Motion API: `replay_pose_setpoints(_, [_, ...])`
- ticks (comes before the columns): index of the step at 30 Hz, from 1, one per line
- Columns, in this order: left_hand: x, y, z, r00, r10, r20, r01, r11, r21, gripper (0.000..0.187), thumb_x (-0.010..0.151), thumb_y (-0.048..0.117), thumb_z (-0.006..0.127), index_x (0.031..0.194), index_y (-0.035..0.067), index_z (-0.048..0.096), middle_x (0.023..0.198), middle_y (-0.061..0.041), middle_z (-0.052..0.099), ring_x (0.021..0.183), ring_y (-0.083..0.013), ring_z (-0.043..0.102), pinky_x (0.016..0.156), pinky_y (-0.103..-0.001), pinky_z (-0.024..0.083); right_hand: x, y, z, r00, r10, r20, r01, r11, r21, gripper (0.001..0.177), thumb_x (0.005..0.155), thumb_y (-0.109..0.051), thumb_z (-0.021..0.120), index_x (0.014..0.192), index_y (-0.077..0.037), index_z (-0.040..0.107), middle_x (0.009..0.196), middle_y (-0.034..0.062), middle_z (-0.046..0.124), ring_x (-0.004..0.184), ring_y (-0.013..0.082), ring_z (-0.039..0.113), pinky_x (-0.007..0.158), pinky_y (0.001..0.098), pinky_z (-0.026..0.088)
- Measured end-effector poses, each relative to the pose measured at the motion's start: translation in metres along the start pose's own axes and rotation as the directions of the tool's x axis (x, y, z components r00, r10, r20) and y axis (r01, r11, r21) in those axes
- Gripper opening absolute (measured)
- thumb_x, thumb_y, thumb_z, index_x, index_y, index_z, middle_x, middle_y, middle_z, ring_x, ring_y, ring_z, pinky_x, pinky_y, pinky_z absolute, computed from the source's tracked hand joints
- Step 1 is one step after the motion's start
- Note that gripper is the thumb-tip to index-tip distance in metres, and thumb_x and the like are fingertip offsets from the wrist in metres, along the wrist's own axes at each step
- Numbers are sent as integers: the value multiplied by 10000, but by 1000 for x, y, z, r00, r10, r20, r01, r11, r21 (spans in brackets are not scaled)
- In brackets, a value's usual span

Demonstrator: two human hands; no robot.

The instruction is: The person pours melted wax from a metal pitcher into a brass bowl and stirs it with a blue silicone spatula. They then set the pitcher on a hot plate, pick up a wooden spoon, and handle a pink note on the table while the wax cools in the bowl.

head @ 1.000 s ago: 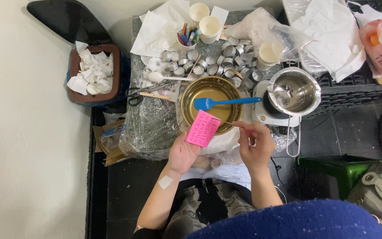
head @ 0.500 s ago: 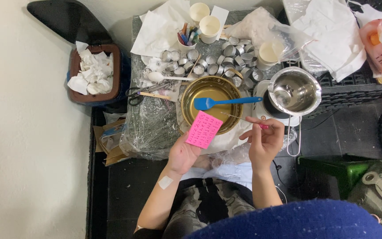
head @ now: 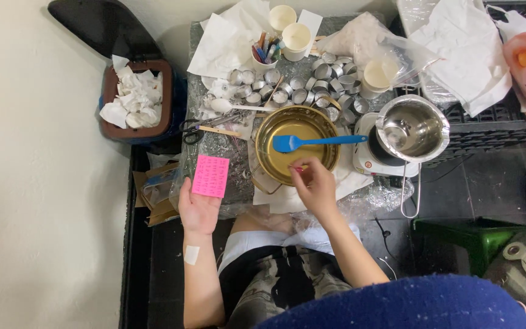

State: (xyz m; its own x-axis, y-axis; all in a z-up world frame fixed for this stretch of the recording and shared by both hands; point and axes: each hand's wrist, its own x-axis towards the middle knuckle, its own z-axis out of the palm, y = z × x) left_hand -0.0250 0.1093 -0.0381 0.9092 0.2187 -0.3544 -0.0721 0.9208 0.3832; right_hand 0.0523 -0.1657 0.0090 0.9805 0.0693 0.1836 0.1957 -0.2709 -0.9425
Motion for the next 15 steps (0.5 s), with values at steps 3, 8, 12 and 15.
replay_pose_setpoints(3, [19, -5, -36, 998, 63, -15, -62, 993, 99, 527, 1086, 398, 433, 1385, -16, 561, 1390, -133, 640, 1307, -266, 583, 1137, -414, 433, 13, -39, 24, 989, 5, 149, 23, 982, -185, 124, 907, -132, 757, 960, -86, 654, 717, 12, 703, 560, 115, 682, 519, 273, 507])
replay_pose_setpoints(8, [48, -21, -46, 990, 115, -76, -68, 889, 452, 542, 1069, 397, 414, 1459, 29, 494, 1443, -125, 589, 1329, -232, 565, 1118, -383, 435, 31, -50, 55, 947, -204, 250, 285, 892, -350, 123, 891, -188, 752, 964, -135, 669, 767, 40, 716, 613, 217, 690, 530, 364, 497])
replay_pose_setpoints(12, [55, -34, -35, 987, 152, 59, -149, 695, 704, 537, 1074, 363, 415, 1517, 59, 437, 1502, -161, 535, 1372, -237, 533, 1127, -362, 409, 34, -55, 62, 964, -148, 220, 221, 909, -354, 141, 872, -207, 765, 955, -139, 673, 708, 52, 694, 586, 233, 683, 522, 381, 497])
replay_pose_setpoints(15, [53, -34, -20, 954, 265, 137, -224, 332, 916, 494, 1084, 334, 401, 1478, 44, 473, 1474, -183, 569, 1342, -256, 557, 1114, -373, 421, 31, -43, 60, 976, -86, 201, 157, 917, -368, 173, 862, -207, 777, 949, -114, 660, 677, 54, 694, 575, 231, 686, 520, 376, 491])
